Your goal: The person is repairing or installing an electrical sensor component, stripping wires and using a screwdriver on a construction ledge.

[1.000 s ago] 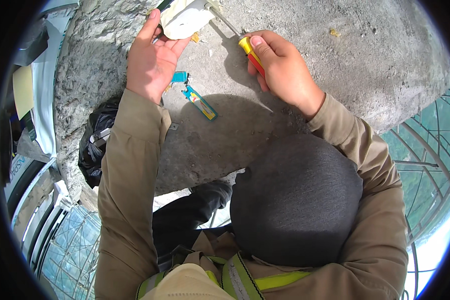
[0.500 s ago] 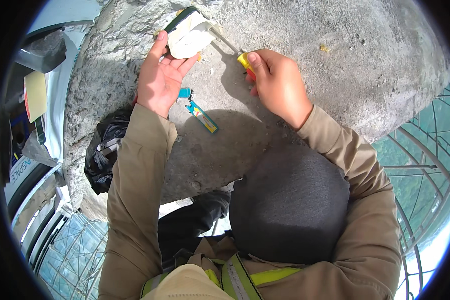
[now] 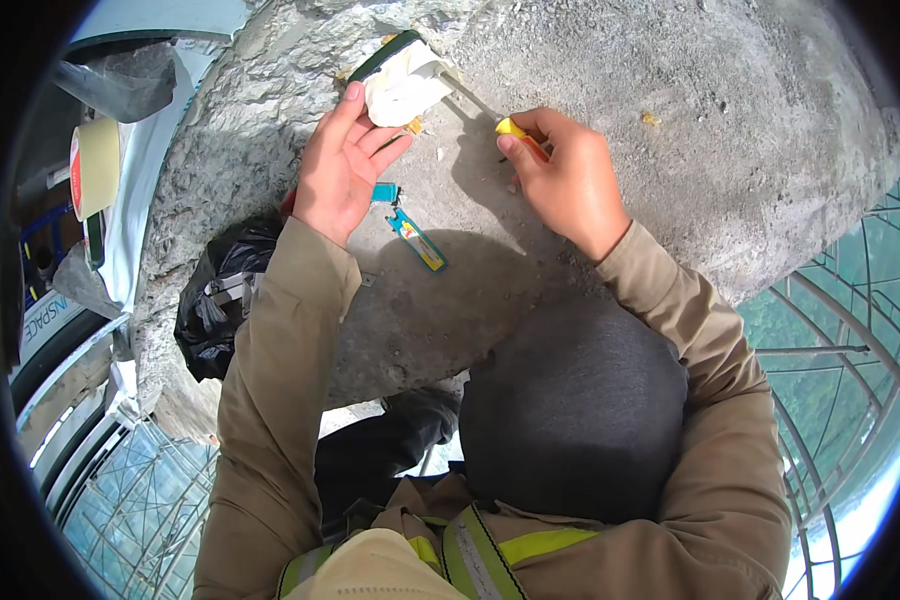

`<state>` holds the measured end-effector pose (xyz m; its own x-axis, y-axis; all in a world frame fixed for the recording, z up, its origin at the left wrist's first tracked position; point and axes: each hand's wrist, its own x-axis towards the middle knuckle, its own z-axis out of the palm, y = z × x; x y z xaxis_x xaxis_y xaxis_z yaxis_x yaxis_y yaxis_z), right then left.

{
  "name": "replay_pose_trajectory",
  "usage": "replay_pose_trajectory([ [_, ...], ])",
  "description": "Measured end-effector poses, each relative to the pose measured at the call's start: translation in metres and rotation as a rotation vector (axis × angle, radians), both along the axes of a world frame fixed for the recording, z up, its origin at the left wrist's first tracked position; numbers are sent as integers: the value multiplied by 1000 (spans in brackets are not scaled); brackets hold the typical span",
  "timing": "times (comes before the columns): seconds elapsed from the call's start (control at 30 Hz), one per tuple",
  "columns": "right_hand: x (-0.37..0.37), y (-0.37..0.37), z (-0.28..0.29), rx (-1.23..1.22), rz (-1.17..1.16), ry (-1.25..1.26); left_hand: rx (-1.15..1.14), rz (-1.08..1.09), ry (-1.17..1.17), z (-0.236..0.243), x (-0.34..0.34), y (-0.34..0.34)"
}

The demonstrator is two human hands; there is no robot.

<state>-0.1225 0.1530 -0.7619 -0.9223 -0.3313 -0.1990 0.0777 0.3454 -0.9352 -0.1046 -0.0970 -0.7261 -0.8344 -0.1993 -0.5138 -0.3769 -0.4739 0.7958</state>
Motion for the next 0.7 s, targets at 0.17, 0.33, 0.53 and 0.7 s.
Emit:
replay_pose_trajectory([
  [0.17, -5, -7, 26, -145, 8, -398, -196, -25, -46, 31, 38, -2],
  [0.33, 5, -1, -7, 118, 54, 171, -424, -482, -195, 125, 131, -72],
  [0.53, 2, -9, 3, 377, 166, 712, -335, -377, -432, 194, 273, -117],
  [0.7, 1, -10, 6, -634, -5, -713, -518, -687, -414, 199, 281, -115],
])
